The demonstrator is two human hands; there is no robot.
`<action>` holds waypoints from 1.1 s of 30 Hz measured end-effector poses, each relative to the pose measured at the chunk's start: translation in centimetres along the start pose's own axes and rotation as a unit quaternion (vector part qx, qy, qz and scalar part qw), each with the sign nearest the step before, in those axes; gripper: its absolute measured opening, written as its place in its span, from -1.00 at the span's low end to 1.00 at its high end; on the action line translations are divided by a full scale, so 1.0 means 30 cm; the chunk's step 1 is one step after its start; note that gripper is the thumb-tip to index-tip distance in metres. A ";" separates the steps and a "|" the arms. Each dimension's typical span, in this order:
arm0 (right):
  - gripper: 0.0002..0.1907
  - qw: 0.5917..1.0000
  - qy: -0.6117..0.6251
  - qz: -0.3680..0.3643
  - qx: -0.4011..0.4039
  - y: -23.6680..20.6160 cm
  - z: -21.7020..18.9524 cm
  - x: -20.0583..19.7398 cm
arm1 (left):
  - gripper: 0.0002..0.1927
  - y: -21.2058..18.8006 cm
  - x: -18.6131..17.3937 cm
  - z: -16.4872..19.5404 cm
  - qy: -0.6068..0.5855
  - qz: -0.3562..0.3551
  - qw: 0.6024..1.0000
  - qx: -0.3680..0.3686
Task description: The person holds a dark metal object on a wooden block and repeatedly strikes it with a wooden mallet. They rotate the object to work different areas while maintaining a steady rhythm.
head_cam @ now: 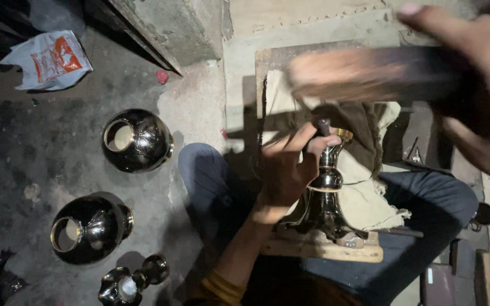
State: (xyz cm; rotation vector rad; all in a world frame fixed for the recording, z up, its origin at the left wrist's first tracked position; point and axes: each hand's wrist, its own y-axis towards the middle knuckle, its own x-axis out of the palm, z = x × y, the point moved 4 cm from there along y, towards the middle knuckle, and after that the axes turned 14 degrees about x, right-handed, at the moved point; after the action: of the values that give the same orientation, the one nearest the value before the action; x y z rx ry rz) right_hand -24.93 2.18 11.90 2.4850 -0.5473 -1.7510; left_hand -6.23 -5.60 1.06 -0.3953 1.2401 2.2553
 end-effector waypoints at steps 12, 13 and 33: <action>-0.21 0.979 -0.045 -0.155 0.123 -0.022 0.158 0.102 | -0.96 0.043 0.036 -0.058 0.013 -0.100 0.986 0.133; -0.21 0.989 0.016 -0.116 0.092 -0.021 0.172 0.100 | -0.94 0.052 0.032 -0.060 0.007 -0.090 0.985 0.144; -0.37 0.947 0.203 0.055 0.243 -0.198 0.270 0.211 | -0.59 0.182 0.137 -0.099 -0.131 -0.367 0.921 -0.024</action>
State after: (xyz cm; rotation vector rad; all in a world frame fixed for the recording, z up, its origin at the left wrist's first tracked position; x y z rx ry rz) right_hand -29.01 7.02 1.86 2.9405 -1.1602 -1.1082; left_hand -12.73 -9.22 1.21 -0.4619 0.7257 1.6216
